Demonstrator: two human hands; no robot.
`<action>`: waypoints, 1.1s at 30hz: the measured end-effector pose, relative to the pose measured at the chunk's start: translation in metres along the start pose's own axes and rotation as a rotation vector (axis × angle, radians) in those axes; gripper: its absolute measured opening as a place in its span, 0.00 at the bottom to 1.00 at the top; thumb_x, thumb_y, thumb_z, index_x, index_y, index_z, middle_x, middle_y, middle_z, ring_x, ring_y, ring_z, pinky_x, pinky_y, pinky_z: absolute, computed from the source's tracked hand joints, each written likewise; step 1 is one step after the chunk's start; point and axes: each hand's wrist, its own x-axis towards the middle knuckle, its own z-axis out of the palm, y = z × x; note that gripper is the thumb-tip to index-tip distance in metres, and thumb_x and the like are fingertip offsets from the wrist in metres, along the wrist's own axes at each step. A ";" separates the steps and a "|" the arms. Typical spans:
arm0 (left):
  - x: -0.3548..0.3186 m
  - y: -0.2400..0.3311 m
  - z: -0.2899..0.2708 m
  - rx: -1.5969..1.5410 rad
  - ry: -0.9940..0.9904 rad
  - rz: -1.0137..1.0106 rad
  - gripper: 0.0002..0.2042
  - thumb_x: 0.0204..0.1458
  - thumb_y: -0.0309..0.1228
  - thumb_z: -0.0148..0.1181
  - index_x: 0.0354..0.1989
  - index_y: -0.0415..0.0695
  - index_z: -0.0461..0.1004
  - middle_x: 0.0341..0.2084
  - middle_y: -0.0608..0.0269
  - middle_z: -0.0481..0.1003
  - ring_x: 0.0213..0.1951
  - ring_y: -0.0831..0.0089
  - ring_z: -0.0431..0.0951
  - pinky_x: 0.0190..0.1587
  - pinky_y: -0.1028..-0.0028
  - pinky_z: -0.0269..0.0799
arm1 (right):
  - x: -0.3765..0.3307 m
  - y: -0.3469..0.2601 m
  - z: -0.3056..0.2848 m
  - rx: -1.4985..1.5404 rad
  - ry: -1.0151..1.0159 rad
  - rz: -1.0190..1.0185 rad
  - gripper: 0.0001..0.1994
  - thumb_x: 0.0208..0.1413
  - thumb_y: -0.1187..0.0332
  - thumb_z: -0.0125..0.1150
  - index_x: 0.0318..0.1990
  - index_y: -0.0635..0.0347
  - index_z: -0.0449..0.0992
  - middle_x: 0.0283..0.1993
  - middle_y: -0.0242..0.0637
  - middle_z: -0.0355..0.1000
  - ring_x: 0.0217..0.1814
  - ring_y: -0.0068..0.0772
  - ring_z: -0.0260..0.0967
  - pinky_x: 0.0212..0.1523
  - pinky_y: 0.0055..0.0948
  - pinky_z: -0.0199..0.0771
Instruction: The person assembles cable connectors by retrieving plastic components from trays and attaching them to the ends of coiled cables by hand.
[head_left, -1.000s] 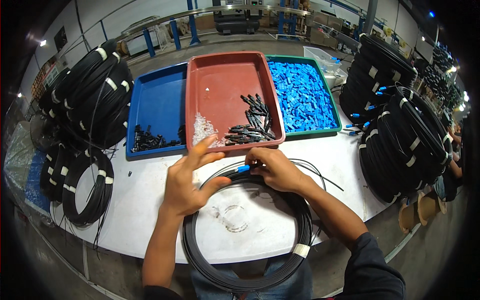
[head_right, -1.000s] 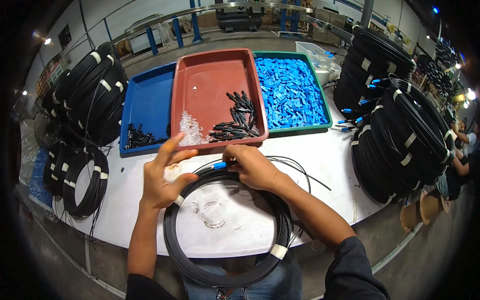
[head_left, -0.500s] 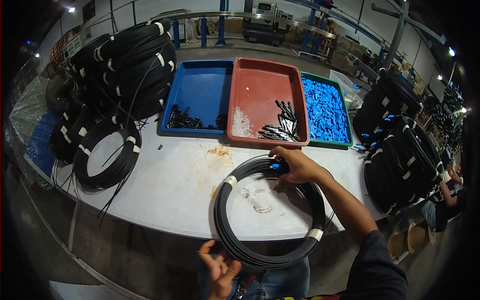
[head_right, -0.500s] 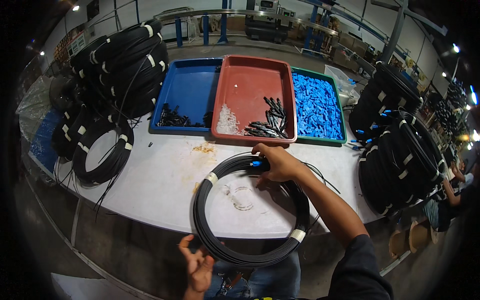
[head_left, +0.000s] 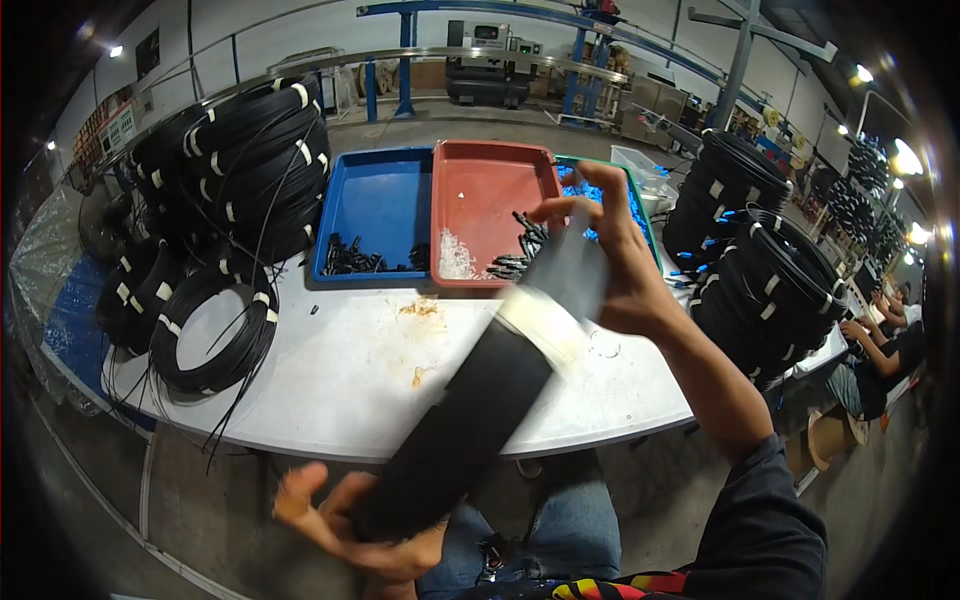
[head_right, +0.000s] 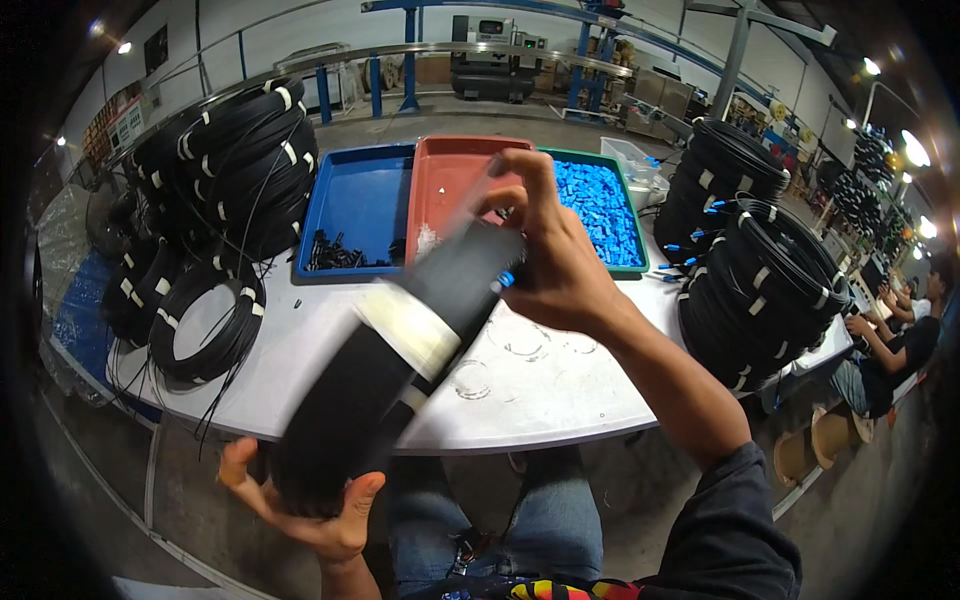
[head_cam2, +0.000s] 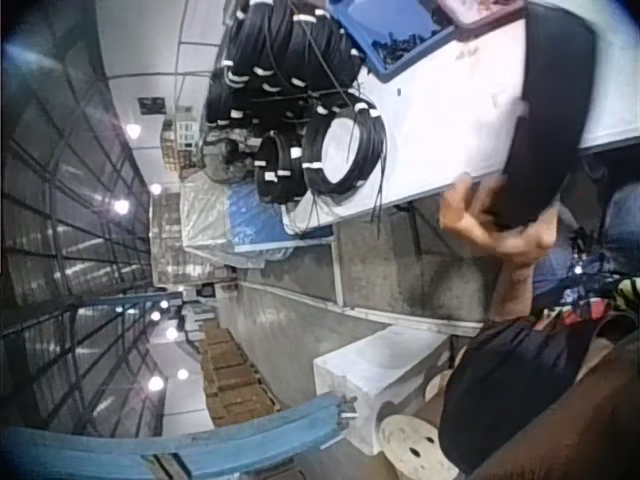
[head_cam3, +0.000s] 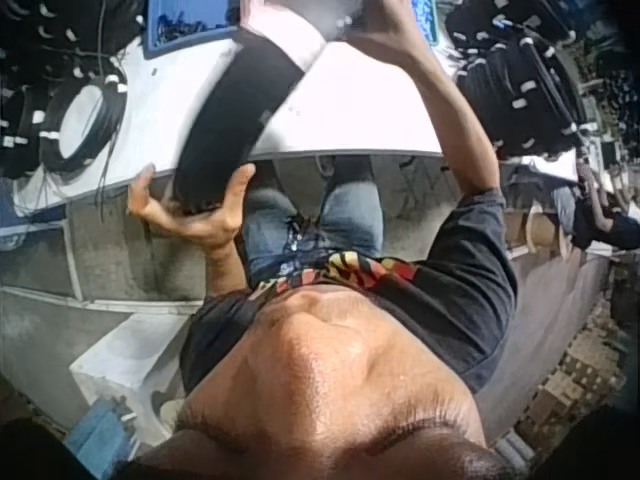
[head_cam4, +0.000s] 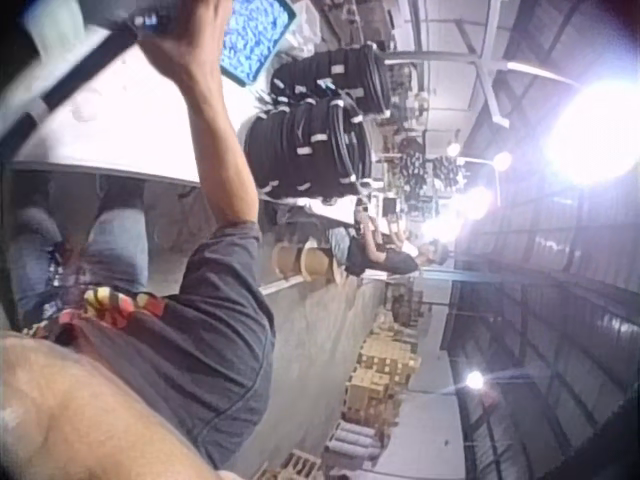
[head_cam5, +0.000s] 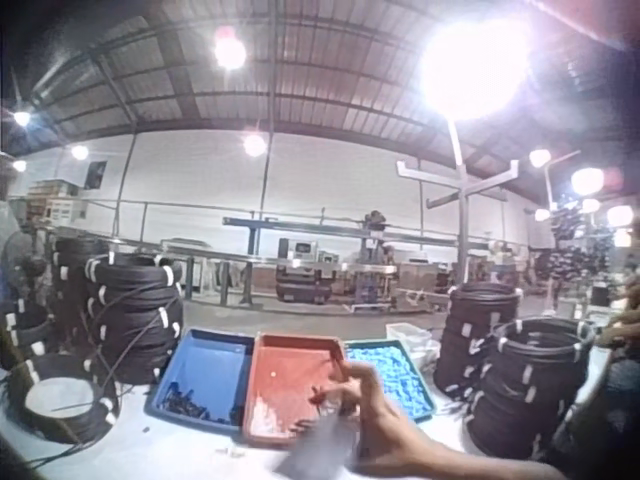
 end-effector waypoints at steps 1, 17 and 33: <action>0.000 -0.009 -0.001 -0.166 -0.059 0.145 0.51 0.40 0.44 0.84 0.62 0.37 0.50 0.29 0.69 0.71 0.25 0.80 0.73 0.28 0.82 0.67 | -0.006 -0.003 -0.004 -0.074 0.015 -0.020 0.44 0.44 0.77 0.77 0.64 0.54 0.50 0.48 0.51 0.76 0.44 0.46 0.79 0.47 0.38 0.77; -0.065 -0.037 0.029 -0.113 -0.314 0.741 0.28 0.46 0.19 0.70 0.52 0.62 0.68 0.21 0.77 0.73 0.17 0.81 0.68 0.20 0.81 0.64 | -0.183 0.065 -0.011 -0.145 -0.162 0.131 0.42 0.39 0.73 0.83 0.66 0.57 0.67 0.63 0.47 0.72 0.62 0.46 0.74 0.62 0.40 0.75; -0.087 -0.048 0.068 -0.049 -0.539 0.953 0.12 0.52 0.29 0.68 0.42 0.65 0.78 0.22 0.76 0.77 0.14 0.86 0.62 0.19 0.85 0.55 | -0.133 0.126 0.015 0.129 -0.383 0.857 0.18 0.59 0.66 0.66 0.54 0.67 0.77 0.50 0.46 0.80 0.50 0.38 0.78 0.53 0.35 0.77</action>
